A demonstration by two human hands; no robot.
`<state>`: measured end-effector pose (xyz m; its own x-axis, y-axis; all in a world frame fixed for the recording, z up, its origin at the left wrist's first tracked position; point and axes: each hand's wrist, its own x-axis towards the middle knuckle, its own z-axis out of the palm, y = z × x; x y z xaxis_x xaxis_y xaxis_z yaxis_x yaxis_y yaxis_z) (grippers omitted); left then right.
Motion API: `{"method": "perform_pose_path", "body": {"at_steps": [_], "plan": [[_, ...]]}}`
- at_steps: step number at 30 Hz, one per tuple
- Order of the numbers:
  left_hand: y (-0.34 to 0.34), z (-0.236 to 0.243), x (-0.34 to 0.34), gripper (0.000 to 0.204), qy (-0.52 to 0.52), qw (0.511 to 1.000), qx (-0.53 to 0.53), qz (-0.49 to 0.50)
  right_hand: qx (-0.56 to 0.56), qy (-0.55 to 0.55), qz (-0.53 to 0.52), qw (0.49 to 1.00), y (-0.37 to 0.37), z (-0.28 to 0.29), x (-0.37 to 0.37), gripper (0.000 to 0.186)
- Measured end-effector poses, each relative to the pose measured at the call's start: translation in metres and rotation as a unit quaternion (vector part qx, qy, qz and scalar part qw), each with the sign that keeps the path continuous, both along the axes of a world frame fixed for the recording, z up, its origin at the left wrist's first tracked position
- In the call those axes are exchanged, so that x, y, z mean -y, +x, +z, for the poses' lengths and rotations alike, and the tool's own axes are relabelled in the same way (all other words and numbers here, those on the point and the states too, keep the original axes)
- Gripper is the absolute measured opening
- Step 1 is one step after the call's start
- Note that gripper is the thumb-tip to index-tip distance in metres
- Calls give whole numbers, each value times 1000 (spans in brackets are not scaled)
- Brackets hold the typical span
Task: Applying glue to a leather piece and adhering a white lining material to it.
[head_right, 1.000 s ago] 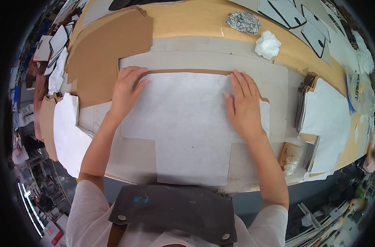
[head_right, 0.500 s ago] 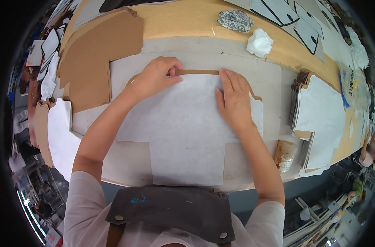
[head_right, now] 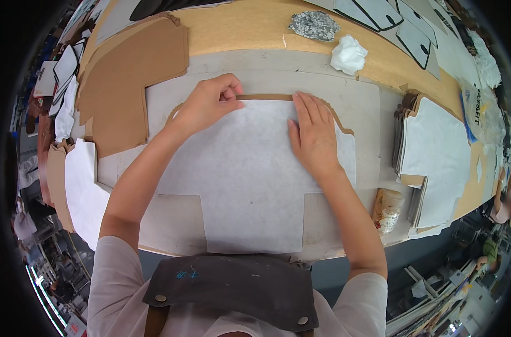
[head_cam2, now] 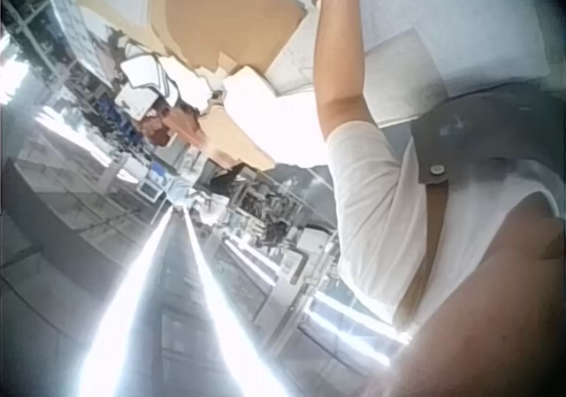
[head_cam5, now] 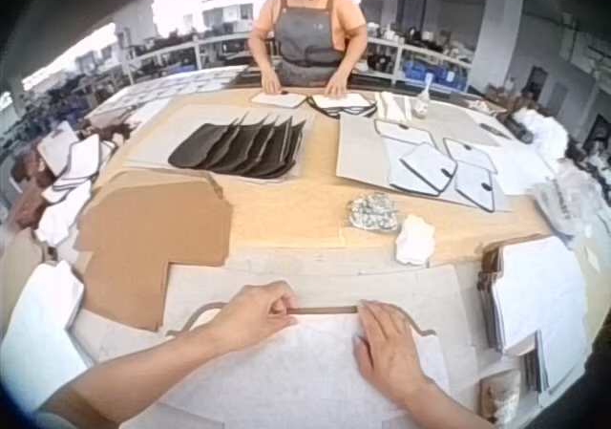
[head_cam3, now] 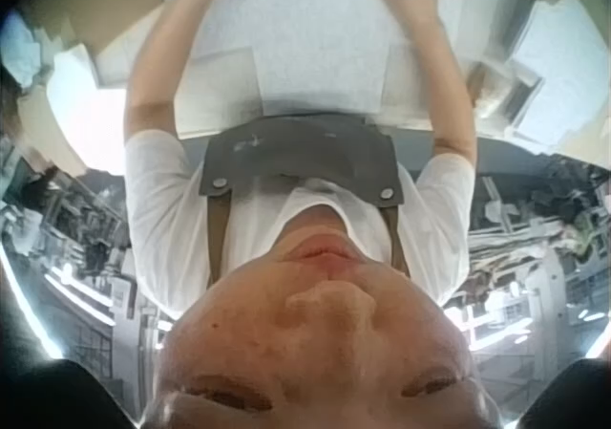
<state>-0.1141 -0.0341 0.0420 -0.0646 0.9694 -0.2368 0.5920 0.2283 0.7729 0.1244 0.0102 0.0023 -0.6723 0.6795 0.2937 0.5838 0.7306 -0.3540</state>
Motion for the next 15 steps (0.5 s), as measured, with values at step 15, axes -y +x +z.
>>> {"method": "perform_pose_path", "body": {"at_steps": [15], "plan": [[-9,-24,11,19,131,987,-97,-6,72,8,34,997,-5,12,9,49]]}}
